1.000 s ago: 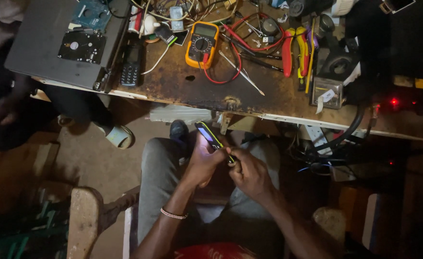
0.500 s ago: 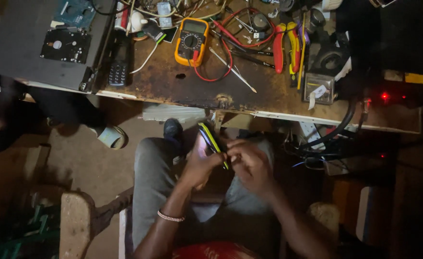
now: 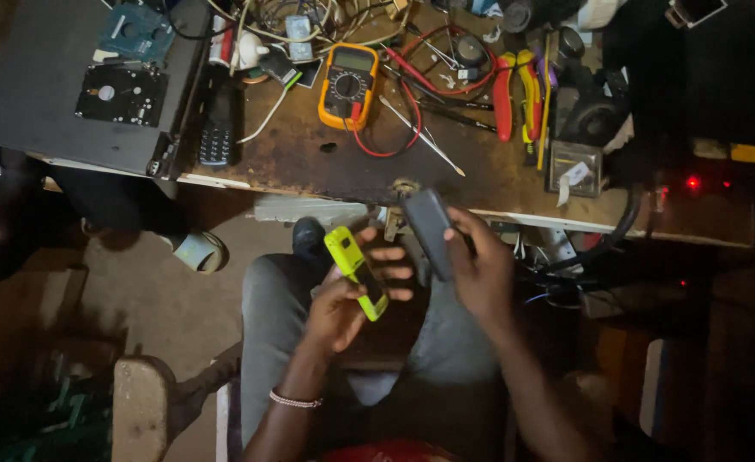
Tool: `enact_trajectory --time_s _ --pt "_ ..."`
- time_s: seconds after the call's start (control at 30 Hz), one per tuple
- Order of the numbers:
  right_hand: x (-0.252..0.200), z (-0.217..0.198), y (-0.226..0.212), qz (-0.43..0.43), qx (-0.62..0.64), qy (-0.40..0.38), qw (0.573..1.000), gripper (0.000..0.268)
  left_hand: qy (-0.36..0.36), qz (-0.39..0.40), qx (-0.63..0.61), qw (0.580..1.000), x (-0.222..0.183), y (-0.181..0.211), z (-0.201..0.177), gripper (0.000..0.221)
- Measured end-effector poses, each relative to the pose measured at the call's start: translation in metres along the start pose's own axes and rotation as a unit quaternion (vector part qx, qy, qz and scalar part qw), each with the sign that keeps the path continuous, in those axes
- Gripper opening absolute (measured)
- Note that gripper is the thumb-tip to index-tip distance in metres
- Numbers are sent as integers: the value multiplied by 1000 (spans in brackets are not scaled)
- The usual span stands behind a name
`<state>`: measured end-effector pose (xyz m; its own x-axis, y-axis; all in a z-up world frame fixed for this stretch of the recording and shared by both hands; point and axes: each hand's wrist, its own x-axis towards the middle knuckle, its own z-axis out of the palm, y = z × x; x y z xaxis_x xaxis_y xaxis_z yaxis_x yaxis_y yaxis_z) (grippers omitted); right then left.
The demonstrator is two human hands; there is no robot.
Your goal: Disassembling a mobile phone using a screwdriver at a repair bench
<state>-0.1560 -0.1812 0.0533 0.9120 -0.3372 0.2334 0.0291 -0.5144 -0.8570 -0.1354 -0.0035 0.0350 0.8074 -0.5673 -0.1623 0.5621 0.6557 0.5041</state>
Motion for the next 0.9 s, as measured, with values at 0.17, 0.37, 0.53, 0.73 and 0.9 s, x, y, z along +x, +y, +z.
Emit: enact_trajectory --time_s 0.17,0.37,0.53,0.73,0.9 --pt "51 51 -26 -45 2 -83 996 21 13 4 18 1000 -9 3 -14 64" --pt "107 130 -11 -162 82 -179 967 12 42 2 -15 999 -25 7 -19 55" --pt "134 111 -4 -104 -14 -129 986 7 -10 7 -65 998 -30 29 -19 58" --pt "139 73 1 -142 -197 -8 970 11 -30 -18 -109 993 -22 37 -11 80" --pt "117 88 5 -202 -229 1 952 27 -39 -8 -128 991 -5 27 -11 83"
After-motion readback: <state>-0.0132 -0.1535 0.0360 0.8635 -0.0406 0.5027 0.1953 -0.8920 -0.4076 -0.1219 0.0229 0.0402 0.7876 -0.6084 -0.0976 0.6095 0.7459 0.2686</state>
